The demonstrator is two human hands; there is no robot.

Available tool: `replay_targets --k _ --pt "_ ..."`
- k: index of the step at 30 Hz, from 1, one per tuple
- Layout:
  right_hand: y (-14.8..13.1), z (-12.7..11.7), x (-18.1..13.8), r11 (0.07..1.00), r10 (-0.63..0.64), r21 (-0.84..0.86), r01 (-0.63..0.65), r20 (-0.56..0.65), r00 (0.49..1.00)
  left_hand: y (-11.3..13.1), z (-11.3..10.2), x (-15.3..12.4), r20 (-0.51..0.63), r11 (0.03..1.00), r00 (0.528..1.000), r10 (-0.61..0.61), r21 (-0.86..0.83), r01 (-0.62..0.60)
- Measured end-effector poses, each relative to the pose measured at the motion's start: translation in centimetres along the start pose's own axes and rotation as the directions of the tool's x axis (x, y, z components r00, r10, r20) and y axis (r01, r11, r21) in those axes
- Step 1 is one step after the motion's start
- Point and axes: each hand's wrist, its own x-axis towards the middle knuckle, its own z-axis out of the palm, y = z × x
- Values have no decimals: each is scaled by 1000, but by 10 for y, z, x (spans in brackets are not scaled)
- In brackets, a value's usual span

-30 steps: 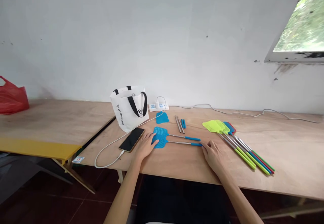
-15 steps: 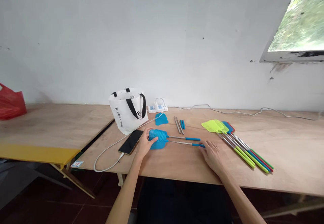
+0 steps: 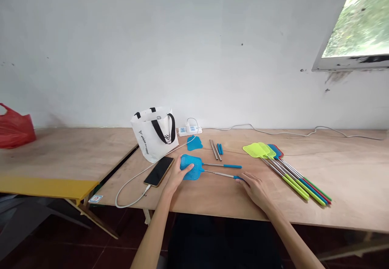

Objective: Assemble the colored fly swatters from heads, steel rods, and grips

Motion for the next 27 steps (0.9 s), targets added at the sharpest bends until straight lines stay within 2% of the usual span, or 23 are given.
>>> replay_targets --k 4,11,17,20,23,27 --pt "-1 0 0 1000 -2 -7 2 -27 1000 6 5 -2 46 999 998 41 -4 -41" --pt "-1 2 2 1000 -15 -18 14 -12 1000 10 7 -5 23 999 999 45 18 -45" --pt "1 8 8 996 -48 73 50 -23 999 -1 3 0 27 1000 1000 -2 16 1" --pt "7 15 8 992 -54 109 60 -54 997 -15 1 4 -40 988 998 51 150 -45" --pt "16 23 8 989 -8 146 24 -110 994 -27 -1 6 -91 916 985 147 389 -101" --pt "29 30 6 991 66 125 -48 -147 987 -32 -2 5 -35 778 991 131 623 -81"
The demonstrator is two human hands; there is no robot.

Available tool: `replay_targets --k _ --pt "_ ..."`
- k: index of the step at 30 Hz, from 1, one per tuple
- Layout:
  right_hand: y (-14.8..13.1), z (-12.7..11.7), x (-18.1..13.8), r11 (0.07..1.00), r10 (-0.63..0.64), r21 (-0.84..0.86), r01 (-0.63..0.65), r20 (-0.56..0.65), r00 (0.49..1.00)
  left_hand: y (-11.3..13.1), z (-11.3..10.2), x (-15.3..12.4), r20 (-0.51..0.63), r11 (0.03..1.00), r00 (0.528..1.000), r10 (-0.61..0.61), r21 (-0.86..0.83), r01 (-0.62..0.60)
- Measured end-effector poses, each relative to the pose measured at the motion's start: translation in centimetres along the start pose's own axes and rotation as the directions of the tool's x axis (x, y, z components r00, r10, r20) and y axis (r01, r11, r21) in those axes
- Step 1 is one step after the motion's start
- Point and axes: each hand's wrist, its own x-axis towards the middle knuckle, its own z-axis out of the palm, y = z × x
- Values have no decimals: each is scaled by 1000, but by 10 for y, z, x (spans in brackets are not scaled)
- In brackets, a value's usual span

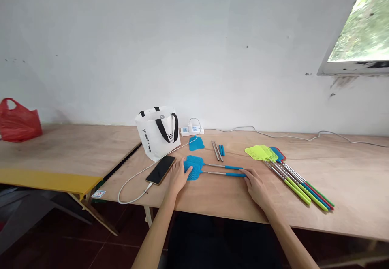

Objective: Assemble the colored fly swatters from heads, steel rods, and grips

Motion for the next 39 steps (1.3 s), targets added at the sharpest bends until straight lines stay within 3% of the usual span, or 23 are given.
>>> replay_targets --k 5,14,18,21,33,39 --pt "10 4 -4 984 35 -177 -33 7 999 -5 -6 1 146 995 985 95 2 -96" --pt "8 -2 -4 962 18 -273 -2 55 998 -4 2 -4 195 991 974 112 54 -125" --pt "12 -14 -2 980 36 -199 -11 121 992 -7 5 -3 179 990 976 127 40 -136" --pt "16 -14 -4 985 37 -174 -20 95 995 -10 6 -3 156 987 976 154 24 -160" --pt "20 -7 -7 964 5 -267 13 66 998 -14 10 -2 176 974 968 176 110 -197" --pt "21 -6 -8 959 12 -283 11 77 997 -6 4 -3 152 981 974 171 66 -182"
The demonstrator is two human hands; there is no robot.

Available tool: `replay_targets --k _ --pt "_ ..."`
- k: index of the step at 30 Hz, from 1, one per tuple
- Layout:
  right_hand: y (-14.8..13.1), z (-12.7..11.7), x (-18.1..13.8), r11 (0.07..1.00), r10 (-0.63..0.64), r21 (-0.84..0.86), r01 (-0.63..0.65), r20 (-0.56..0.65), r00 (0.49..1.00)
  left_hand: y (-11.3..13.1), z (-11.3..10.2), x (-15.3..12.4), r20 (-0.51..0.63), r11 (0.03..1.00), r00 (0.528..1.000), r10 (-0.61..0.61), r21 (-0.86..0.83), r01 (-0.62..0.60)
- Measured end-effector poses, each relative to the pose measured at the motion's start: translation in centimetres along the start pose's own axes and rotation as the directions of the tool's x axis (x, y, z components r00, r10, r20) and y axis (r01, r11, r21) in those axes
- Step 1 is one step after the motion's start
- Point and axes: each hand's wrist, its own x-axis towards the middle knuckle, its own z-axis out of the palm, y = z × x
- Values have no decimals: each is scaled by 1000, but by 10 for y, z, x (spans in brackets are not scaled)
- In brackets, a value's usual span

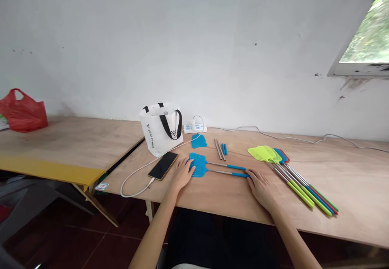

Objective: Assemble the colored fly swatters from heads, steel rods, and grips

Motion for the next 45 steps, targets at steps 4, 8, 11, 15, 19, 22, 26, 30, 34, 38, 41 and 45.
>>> replay_targets --k 4,8,11,15,19,22,26,30,34,38,41,45 --pt "-3 -2 0 999 -28 -19 28 27 999 8 -7 -1 -13 999 1000 9 -49 -10" --pt "-7 -5 -1 998 -53 -37 56 75 996 11 -9 -1 -20 997 1000 20 -73 -21" --pt "-8 -5 -1 998 -50 -37 52 64 997 9 -7 -1 -7 995 1000 0 -95 -1" --pt "-7 -2 -1 998 -33 -51 35 43 999 7 -5 -1 42 996 999 -19 -84 22" --pt "-6 2 -2 997 -5 -73 11 74 997 7 -5 -2 80 998 997 10 -60 -6" --pt "-8 0 -1 998 -7 -61 12 77 997 5 -5 -2 72 999 997 29 -43 -26" --pt "-13 -11 3 998 -52 -30 53 34 998 4 -5 -1 68 999 997 28 -38 -26" --pt "-17 -16 4 998 -57 -39 57 10 998 6 -7 -1 79 1000 997 21 -15 -20" --pt "-16 -11 2 998 -37 -42 37 -7 999 8 -9 -1 85 999 996 35 34 -38" --pt "-15 -8 0 998 -52 -30 52 23 998 9 -9 -1 61 998 997 52 15 -53" --pt "-15 -12 2 999 -51 -14 51 14 999 9 -10 0 15 996 998 63 -64 -62" --pt "-16 -16 3 998 -40 38 40 2 999 15 -15 1 -35 969 998 61 -237 -67"
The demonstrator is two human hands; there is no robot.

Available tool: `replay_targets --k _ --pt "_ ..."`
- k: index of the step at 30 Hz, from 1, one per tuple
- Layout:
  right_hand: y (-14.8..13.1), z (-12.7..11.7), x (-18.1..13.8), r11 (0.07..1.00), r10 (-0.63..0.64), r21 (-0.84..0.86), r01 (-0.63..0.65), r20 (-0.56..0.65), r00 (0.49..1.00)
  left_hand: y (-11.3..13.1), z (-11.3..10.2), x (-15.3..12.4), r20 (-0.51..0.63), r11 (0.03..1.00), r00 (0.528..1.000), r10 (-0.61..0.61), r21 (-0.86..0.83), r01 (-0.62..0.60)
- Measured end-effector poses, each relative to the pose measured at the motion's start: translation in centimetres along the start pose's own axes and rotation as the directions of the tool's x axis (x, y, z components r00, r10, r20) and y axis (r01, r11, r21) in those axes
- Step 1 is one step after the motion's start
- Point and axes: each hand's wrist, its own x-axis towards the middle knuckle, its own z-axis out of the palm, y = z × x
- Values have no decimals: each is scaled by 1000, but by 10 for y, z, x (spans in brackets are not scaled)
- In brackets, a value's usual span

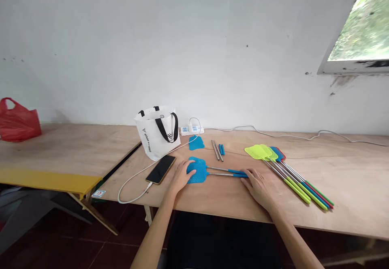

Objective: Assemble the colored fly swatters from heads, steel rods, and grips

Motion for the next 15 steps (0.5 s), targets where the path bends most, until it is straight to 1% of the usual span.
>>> replay_targets --k 2,5,8,10,11,13,15 --pt "0 0 0 1000 -6 29 6 -9 1000 6 -4 1 -36 997 999 15 -81 -18" --pt "-1 1 0 998 -31 54 32 -18 999 19 -9 3 -96 983 993 66 -165 -82" --pt "-5 -2 3 996 -56 72 58 -33 998 30 -11 4 -127 963 987 103 -234 -130" --pt "-9 -6 6 990 -78 111 82 -46 996 34 -11 4 -143 948 985 101 -288 -139" --pt "-12 -9 7 986 -83 144 89 -44 996 36 -11 5 -153 935 985 85 -329 -132" --pt "-20 -18 9 972 -71 225 73 -14 997 37 -12 5 -182 883 983 6 -461 -91" --pt "-29 -27 10 953 -48 302 35 34 998 38 -15 6 -198 781 974 -108 -624 -40"
